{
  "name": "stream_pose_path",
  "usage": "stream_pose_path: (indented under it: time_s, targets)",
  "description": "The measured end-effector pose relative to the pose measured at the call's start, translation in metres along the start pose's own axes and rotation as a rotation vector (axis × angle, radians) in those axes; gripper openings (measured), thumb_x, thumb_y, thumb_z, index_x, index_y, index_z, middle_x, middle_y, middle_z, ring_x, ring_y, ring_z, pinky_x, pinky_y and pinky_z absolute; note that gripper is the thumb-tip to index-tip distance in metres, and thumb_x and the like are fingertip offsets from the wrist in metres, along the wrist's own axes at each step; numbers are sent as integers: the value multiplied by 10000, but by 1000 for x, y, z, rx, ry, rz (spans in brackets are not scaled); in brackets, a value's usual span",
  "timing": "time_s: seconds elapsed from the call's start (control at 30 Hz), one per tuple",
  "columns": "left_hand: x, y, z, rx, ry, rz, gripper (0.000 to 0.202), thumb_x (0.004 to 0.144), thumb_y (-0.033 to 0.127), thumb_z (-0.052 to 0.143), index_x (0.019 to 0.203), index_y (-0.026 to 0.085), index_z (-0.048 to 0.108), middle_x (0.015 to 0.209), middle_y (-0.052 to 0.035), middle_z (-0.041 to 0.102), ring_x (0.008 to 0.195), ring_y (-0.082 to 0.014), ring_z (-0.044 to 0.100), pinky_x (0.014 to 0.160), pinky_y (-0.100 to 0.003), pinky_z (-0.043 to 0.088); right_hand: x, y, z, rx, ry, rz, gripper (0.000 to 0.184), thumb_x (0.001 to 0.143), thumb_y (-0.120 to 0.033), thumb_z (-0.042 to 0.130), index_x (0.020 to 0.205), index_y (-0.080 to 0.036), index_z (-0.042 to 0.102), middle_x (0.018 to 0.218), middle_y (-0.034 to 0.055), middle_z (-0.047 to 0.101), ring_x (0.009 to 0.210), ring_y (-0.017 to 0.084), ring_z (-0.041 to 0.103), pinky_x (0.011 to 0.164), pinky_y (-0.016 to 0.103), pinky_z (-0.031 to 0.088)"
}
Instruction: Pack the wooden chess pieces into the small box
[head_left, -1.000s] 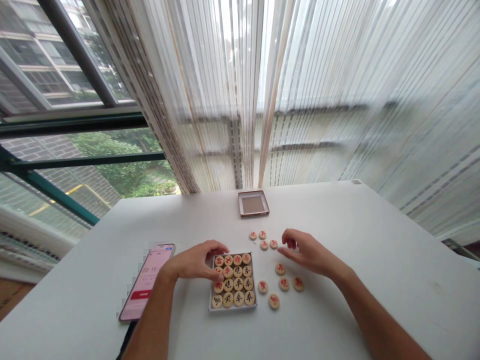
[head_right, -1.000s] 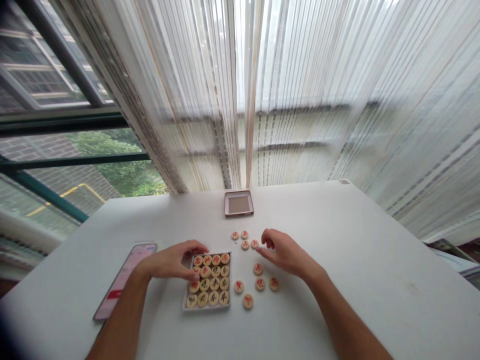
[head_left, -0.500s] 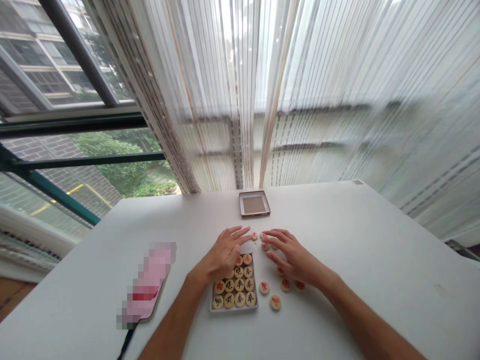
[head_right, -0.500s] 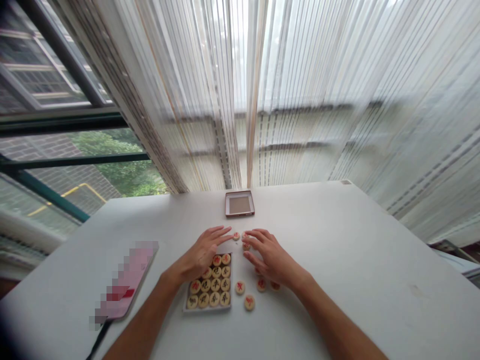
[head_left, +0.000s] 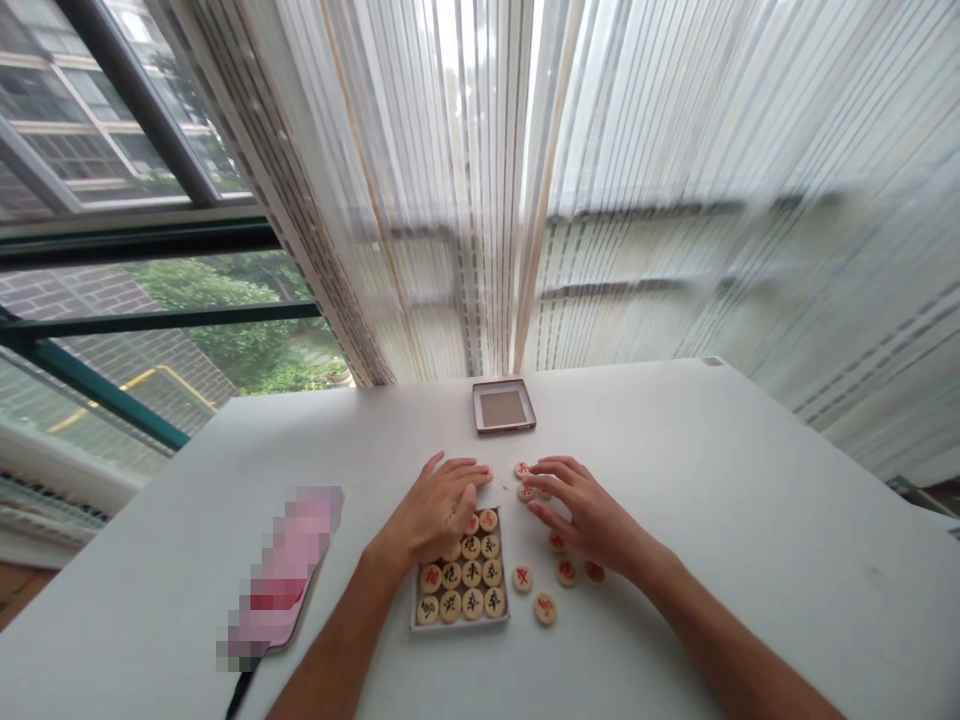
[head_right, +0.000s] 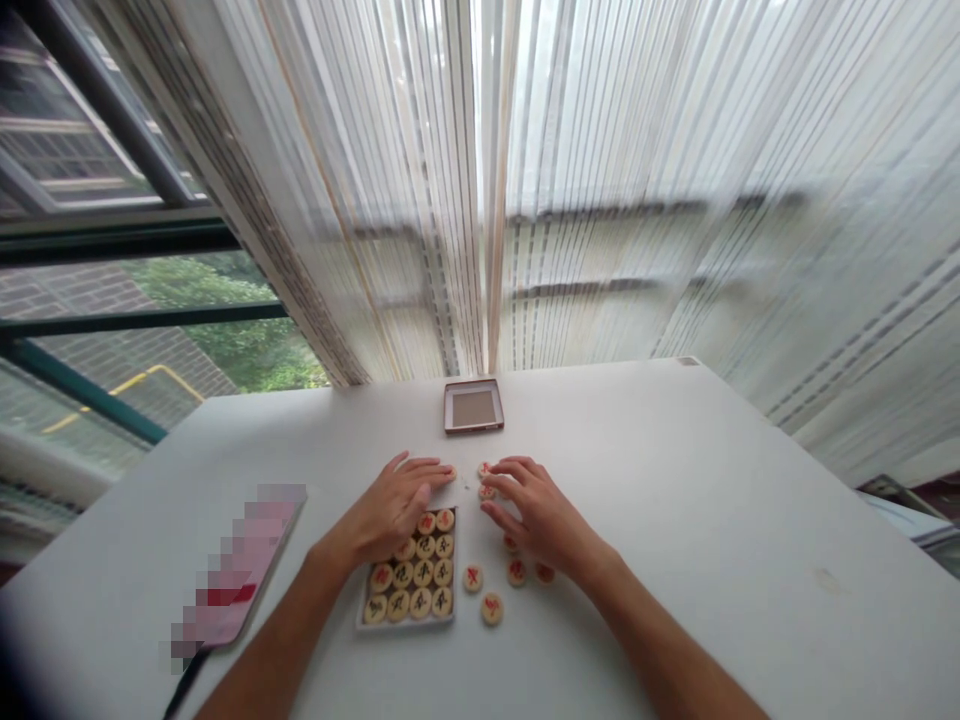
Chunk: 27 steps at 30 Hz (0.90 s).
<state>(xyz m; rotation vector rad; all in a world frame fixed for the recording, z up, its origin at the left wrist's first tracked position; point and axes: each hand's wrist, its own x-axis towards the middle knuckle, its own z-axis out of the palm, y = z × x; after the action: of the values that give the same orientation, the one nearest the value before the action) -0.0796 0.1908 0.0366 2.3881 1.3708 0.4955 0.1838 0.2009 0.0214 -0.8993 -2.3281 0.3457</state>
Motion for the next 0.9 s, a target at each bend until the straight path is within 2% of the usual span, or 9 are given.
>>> stream_pose_path:
  time_s: [0.1,0.2,0.43,0.57,0.67,0.8,0.9]
  targets:
    - [0,-14,-2,-45,103,-45,433,992,262,311,1136,209,716,1210,-55,700,1172,-232,580,1125,-435,342,0,1,-1,22,6,9,269,946,-244,603,1213,-264,632,1198,99,660,1175,272,564,991,480,513]
    - [3,-26,0,-98,136,-78,414,995,304,347,1106,224,738,1236,-48,692,1158,-230,590,1063,-402,416,0,1,0,33,4,12,263,949,-241,596,1209,-256,633,1187,101,661,1163,272,567,983,476,516]
    - [7,-41,4,-160,117,-74,326,966,413,500,1050,253,772,1121,-41,751,1099,-242,617,1003,-376,458,1,-1,1,60,16,7,213,953,-245,588,1153,-257,660,1138,99,681,1102,263,605,957,467,530]
    - [5,-46,5,-178,181,-117,283,895,444,624,1052,249,757,1071,-59,748,1033,-239,633,969,-373,477,1,-1,1,66,22,5,209,959,-248,579,1149,-255,664,1117,98,688,1079,258,616,940,460,536]
    - [6,-48,7,-192,214,-165,338,831,456,702,1084,235,733,1042,-65,722,965,-229,640,908,-353,502,1,-1,2,74,12,12,205,956,-236,579,1141,-254,665,1108,95,689,1078,258,611,942,457,532]
    - [8,-50,9,-164,191,-173,347,813,460,711,1066,225,747,1045,-70,683,974,-229,620,907,-347,490,1,0,2,82,-6,16,209,953,-222,579,1143,-246,662,1113,96,684,1086,258,600,950,451,523]
    - [8,-51,9,-159,178,-195,315,841,468,672,1007,216,761,1017,-70,676,875,-204,627,836,-327,503,1,-1,1,84,2,15,201,959,-230,571,1136,-245,664,1101,95,687,1074,256,605,948,451,525]
